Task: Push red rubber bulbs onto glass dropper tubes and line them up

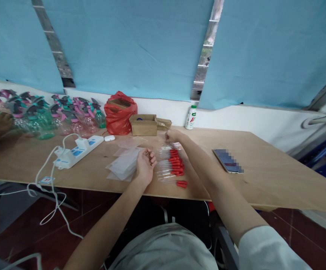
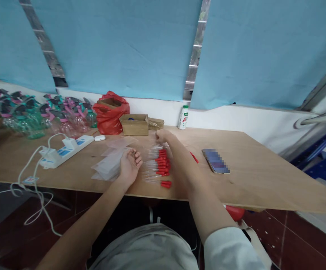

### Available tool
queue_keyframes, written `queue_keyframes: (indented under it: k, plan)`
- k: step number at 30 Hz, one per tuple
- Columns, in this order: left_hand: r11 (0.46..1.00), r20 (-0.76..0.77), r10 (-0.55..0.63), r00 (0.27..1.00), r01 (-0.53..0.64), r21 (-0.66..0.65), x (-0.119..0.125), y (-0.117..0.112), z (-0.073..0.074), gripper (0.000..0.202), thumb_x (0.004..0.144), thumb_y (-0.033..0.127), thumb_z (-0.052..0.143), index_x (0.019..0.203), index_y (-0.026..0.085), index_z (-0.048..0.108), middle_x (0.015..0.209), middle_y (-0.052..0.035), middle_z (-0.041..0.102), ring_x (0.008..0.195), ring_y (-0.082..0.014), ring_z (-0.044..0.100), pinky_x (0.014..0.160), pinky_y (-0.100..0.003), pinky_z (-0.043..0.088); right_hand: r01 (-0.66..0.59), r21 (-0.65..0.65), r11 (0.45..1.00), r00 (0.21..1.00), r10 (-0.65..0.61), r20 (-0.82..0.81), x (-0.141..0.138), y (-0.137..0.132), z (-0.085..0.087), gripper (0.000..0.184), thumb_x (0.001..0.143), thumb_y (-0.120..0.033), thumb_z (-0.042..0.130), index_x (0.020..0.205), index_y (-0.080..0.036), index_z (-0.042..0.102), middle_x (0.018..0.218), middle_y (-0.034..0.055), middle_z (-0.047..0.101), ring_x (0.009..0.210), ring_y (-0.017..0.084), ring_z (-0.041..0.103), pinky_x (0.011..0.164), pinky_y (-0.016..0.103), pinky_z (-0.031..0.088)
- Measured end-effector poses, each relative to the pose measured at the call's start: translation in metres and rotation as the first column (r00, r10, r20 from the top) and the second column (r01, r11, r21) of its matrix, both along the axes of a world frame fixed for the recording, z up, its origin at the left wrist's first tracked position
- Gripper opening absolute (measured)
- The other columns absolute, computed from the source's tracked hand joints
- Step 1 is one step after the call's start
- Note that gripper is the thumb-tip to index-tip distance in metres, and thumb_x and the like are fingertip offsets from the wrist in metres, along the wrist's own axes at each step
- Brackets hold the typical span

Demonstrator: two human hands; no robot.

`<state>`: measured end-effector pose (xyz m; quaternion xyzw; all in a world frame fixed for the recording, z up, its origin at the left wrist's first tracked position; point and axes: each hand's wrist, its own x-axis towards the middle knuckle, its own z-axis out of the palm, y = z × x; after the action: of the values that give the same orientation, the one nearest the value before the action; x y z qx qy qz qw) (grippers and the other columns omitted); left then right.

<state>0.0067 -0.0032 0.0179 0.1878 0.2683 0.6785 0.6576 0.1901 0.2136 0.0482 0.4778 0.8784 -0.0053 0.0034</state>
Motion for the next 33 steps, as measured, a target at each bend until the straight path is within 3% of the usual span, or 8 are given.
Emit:
queue_keyframes:
  k: [7,15,33]
  plan:
    - [1.0,-0.001,-0.005,1.0,0.005,0.019,-0.001,0.0,0.0,0.014,0.088,0.031,0.059,0.084,0.02,0.051,0.067,0.0047,0.046,0.048,-0.0079,0.038,0.044,-0.02,0.026,0.044,0.078,0.996,0.999,-0.042,-0.032,0.014,-0.005,-0.009,0.031,0.094,-0.018,0.064,0.122,-0.011,0.074,0.123,0.0165,0.078,0.108,0.026,0.071,0.09,0.028,0.049]
    - [1.0,-0.012,-0.006,1.0,0.007,0.003,-0.001,-0.001,0.001,0.014,0.086,0.031,0.059,0.084,0.021,0.05,0.066,0.005,0.045,0.047,-0.0081,0.037,0.044,-0.02,0.025,0.035,0.093,0.995,0.997,-0.029,-0.066,0.015,-0.005,-0.02,0.026,0.097,-0.022,0.064,0.12,-0.014,0.072,0.123,0.0137,0.077,0.107,0.023,0.07,0.089,0.026,0.048]
    - [1.0,-0.029,-0.012,1.0,0.012,0.013,-0.002,0.0,-0.001,0.012,0.087,0.031,0.055,0.085,0.02,0.05,0.066,0.0059,0.045,0.047,-0.0068,0.038,0.044,-0.02,0.026,0.246,0.124,0.961,0.968,-0.236,-0.088,0.012,-0.017,-0.022,0.03,0.103,-0.022,0.051,0.126,-0.017,0.069,0.129,0.017,0.073,0.117,0.029,0.069,0.097,0.035,0.051]
